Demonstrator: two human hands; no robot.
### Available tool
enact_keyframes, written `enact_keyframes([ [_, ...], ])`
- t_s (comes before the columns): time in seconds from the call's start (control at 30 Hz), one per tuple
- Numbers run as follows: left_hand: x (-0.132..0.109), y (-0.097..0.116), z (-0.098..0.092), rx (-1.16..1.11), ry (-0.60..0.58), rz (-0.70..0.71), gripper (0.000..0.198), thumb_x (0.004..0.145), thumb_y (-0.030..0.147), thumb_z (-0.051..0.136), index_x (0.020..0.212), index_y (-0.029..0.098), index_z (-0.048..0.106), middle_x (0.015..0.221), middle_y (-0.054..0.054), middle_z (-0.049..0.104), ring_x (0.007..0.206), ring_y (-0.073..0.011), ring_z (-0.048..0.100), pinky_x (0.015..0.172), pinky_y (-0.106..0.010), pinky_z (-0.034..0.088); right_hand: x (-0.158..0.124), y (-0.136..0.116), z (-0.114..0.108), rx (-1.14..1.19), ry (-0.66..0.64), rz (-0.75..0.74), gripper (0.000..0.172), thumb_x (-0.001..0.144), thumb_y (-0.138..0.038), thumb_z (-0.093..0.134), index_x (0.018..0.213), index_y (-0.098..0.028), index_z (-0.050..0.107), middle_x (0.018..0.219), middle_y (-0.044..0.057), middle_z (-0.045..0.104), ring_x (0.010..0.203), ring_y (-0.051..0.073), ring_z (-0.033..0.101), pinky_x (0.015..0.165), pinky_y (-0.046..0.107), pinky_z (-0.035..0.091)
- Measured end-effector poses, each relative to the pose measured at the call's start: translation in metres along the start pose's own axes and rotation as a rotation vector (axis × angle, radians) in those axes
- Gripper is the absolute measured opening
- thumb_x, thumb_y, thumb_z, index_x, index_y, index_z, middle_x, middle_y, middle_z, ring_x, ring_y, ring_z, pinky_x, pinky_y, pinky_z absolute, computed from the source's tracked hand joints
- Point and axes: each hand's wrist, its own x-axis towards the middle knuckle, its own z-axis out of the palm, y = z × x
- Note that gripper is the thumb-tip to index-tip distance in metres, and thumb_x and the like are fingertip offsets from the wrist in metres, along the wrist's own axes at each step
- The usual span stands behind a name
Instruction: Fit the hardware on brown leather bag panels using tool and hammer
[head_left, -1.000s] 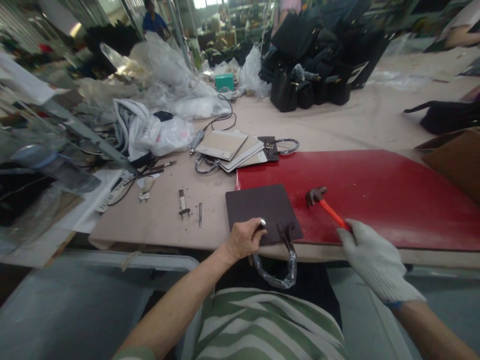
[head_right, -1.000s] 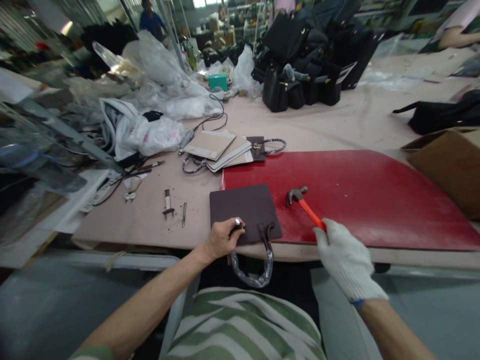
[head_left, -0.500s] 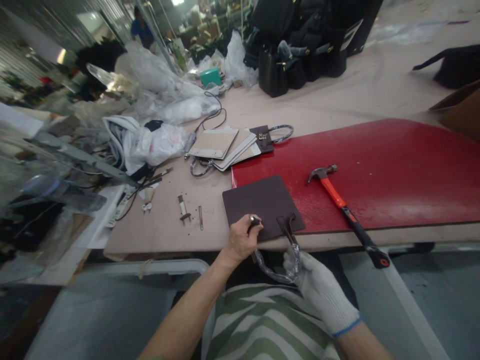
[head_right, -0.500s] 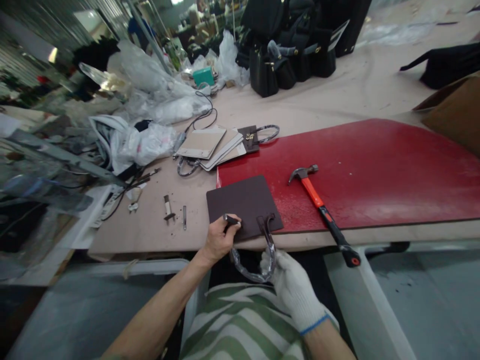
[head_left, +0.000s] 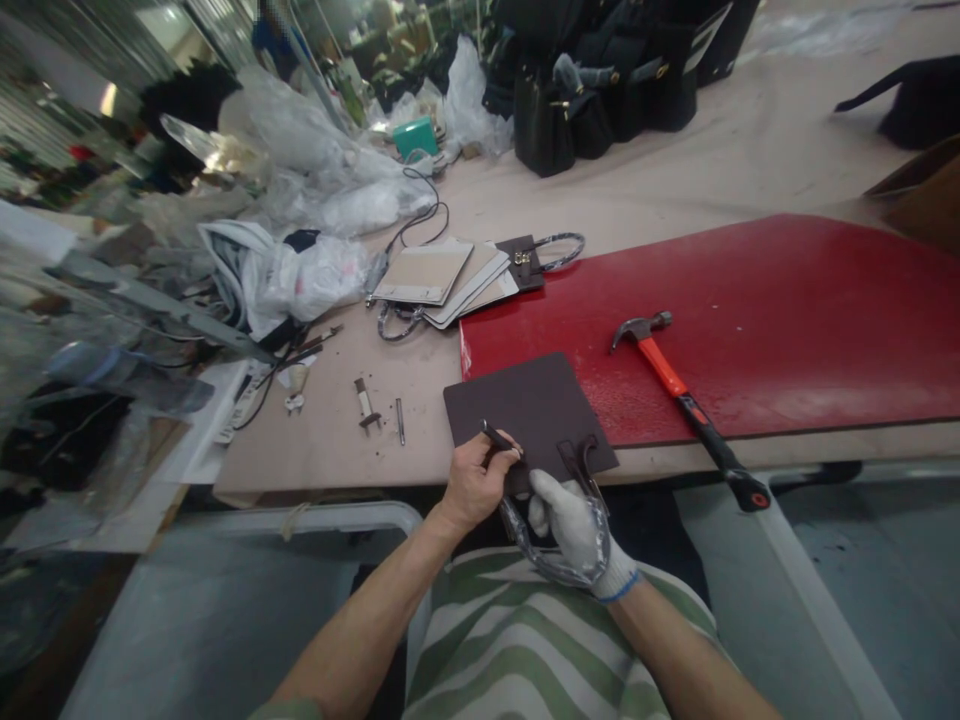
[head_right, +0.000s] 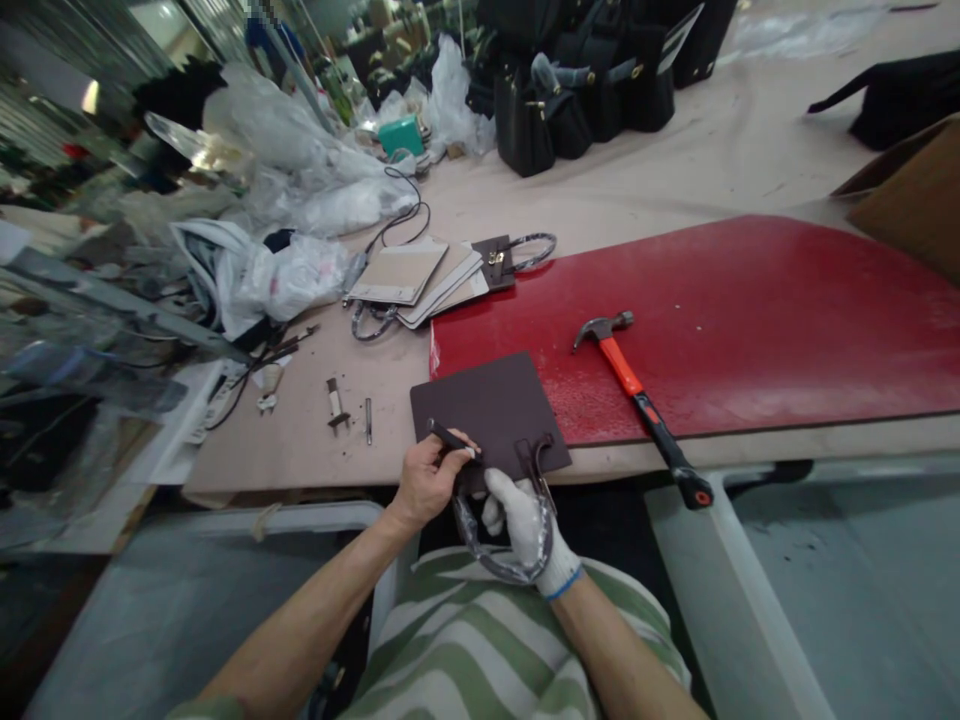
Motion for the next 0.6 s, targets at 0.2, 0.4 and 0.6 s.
enact_keyframes([
  [0.2, 0.008, 0.018, 0.006, -0.236, 0.052, -0.149, 0.013, 0.087, 0.027, 0.069, 0.093, 0.016, 0.069, 0.09, -0.006, 0.077, 0.084, -0.0176, 0.074, 0.08, -0.028, 0.06, -0.008, -0.003, 0.003, 0.103, 0.06, -0.023, 0.051, 0.071, -0.061, 0.081, 0.052, -0.018, 0.063, 0.053, 0.003, 0.059, 0.053, 0.014, 0.051, 0.059, 0.032, 0.045],
  [0.4, 0.017, 0.025, 0.005, -0.391, 0.084, -0.218, 0.021, 0.079, 0.027, 0.076, 0.094, 0.016, 0.066, 0.086, -0.005, 0.077, 0.081, -0.0172, 0.075, 0.079, -0.028, 0.061, -0.01, -0.011, 0.016, 0.278, 0.044, -0.022, 0.034, 0.066, -0.049, 0.082, 0.07, -0.018, 0.069, 0.059, 0.001, 0.061, 0.051, 0.013, 0.049, 0.052, 0.029, 0.044],
  [0.6, 0.014, 0.02, -0.002, -0.513, 0.033, -0.28, 0.025, 0.078, 0.03, 0.08, 0.092, 0.015, 0.066, 0.085, -0.006, 0.078, 0.079, -0.0166, 0.075, 0.079, -0.028, 0.061, -0.013, -0.012, 0.022, 0.346, 0.028, 0.005, 0.035, 0.062, -0.047, 0.085, 0.069, -0.017, 0.069, 0.058, 0.001, 0.06, 0.05, 0.012, 0.048, 0.053, 0.029, 0.044],
])
